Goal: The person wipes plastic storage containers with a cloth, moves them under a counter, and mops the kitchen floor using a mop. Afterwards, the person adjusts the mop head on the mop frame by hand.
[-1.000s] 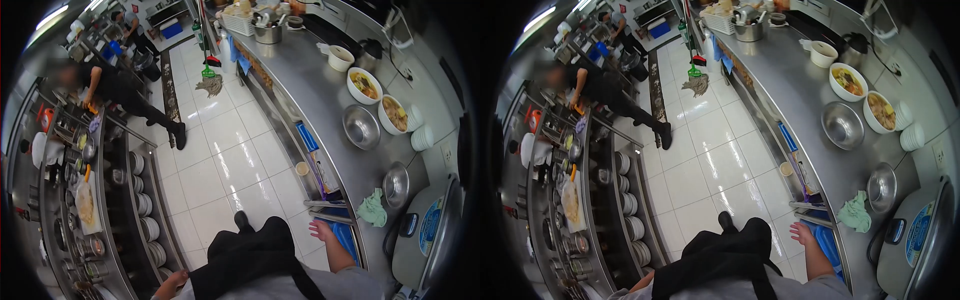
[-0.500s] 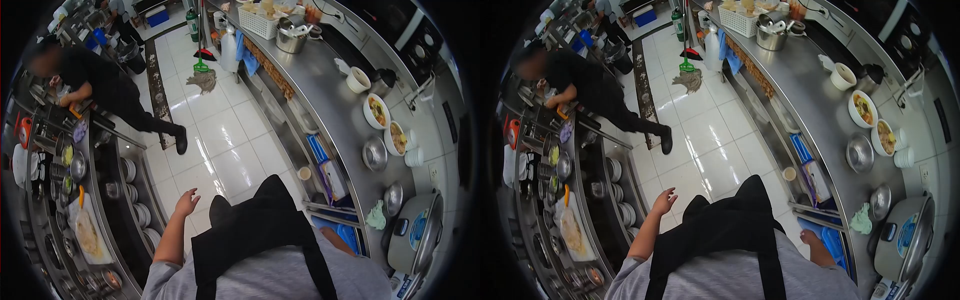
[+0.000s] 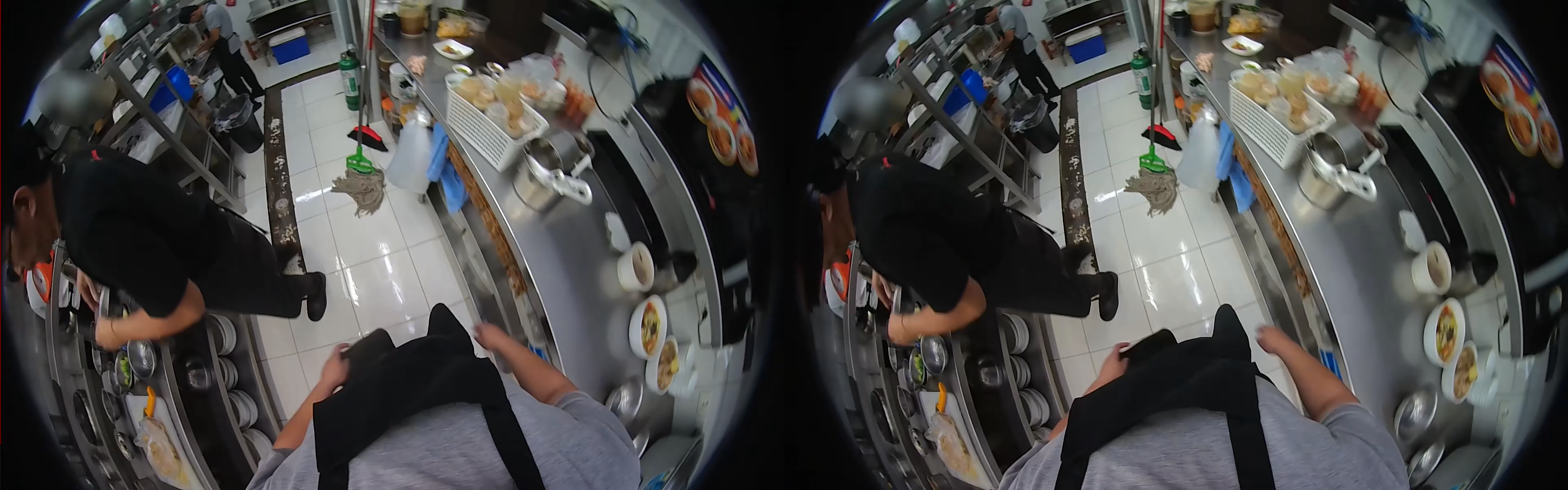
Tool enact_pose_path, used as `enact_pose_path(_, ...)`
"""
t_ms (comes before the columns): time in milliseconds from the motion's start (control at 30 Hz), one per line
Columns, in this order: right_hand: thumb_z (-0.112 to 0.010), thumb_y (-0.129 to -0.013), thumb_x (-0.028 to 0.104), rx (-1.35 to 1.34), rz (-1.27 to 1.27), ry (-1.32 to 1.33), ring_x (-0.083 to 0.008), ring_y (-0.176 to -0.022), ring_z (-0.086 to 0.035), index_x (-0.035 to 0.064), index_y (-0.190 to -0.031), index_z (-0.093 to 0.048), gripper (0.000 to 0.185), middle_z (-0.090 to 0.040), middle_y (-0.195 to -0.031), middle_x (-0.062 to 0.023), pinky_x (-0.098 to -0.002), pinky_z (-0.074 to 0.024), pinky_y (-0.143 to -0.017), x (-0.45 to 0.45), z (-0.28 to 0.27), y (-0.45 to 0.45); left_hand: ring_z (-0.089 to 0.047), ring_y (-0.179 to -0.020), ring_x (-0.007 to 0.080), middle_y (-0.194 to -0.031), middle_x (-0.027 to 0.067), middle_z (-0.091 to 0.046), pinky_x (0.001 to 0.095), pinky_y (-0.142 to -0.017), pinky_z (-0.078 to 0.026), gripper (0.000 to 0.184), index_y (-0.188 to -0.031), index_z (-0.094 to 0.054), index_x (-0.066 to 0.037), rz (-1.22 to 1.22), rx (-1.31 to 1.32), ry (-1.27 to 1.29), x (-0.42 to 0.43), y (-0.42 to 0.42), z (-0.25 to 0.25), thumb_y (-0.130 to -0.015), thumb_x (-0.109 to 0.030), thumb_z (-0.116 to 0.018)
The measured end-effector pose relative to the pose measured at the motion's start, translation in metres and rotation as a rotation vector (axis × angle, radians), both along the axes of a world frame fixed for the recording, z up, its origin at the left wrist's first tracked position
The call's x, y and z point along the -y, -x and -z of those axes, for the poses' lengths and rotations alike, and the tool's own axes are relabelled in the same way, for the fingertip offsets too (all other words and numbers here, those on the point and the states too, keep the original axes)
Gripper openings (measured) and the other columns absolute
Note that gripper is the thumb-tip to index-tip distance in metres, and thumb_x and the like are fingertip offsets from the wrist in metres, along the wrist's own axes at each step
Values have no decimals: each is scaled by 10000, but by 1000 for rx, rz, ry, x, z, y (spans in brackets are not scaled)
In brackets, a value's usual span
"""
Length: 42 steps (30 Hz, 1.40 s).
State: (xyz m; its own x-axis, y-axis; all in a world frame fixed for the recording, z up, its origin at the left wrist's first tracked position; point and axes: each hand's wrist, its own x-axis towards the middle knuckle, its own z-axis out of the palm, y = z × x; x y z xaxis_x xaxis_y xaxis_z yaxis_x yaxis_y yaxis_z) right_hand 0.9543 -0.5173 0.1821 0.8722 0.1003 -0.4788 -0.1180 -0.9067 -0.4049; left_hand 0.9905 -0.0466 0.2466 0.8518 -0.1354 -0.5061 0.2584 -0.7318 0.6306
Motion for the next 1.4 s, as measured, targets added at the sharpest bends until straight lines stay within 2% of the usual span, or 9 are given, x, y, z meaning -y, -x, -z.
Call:
enact_pose_path(67,-521,-850,219,176,45,-135,-351,-880,-603,34,-1041,-582,272,-629,-944,-192,-419,-480,-767,-36,-60,-127,-603,-930,387,-980,222,-630,446,-794,-472,370,-1214,-474,-154,-101,77,-54,-16,-38,-24,-847,-103,-475)
enact_pose_path(233,-511,-877,178,360,81,-485,-306,-834,-614,37,-1056,-579,238,-640,-933,-165,-383,-485,-742,-108,-140,-306,-601,-953,381,-1010,212,-632,438,-805,-476,377,-1179,-517,-114,-272,113,-59,-19,-123,0,-870,-324,-559)
enact_pose_path(500,-598,-817,342,-637,-300,-165,-336,-909,-612,80,-1084,-598,374,-643,-975,-170,-405,-478,-778,-36,-25,-329,-602,-964,375,-1032,204,-631,435,-820,-475,446,-1180,-524,-81,202,-307,-83,-79,-273,108,-862,-391,-558)
enact_pose_path(800,-613,-817,371,-291,-68,-27,-337,-969,-602,99,-1079,-624,377,-645,-1025,-155,-406,-479,-822,-36,54,-541,-606,-927,358,-966,196,-643,421,-818,-471,410,-1182,-530,-76,-319,-66,-320,-150,-450,18,-873,-346,-545)
enact_pose_path(900,-397,-941,259,-172,98,-562,-266,-756,-609,55,-981,-643,323,-658,-839,-116,-374,-488,-724,-70,61,-675,-617,-868,356,-895,182,-651,424,-783,-480,398,-1175,-533,-69,-475,-127,-362,-141,-472,3,-871,-326,-554)
enact_pose_path(1033,-396,-949,331,136,222,-841,-140,-717,-509,110,-1028,-593,306,-572,-846,-9,-297,-436,-605,-77,119,-899,-611,-913,338,-933,166,-651,417,-812,-476,413,-1196,-531,-102,-558,-309,-368,-109,-478,-8,-860,-338,-570)
enact_pose_path(1100,-399,-935,432,115,246,-524,-157,-774,-510,140,-1147,-529,384,-559,-930,-22,-317,-441,-601,-61,84,-1034,-601,-964,312,-976,148,-648,415,-845,-468,432,-1207,-529,-114,-513,-434,-336,-80,-481,-24,-852,-354,-580)
enact_pose_path(1200,-420,-872,624,46,631,-703,-205,-931,-530,106,-1259,-467,649,-555,-1130,-75,-378,-450,-723,-51,8,-1194,-618,-912,318,-957,150,-652,408,-812,-482,406,-1181,-547,-112,-736,-404,-260,-45,-473,-29,-853,-346,-587)
enact_pose_path(1400,-633,-759,589,-23,862,-899,-266,-1186,-460,62,-1304,-452,780,-469,-1337,-82,-450,-341,-984,-37,-66,-1373,-608,-909,330,-947,161,-651,411,-803,-480,399,-1163,-547,-99,-986,-544,-285,20,-418,-50,-850,-342,-595)
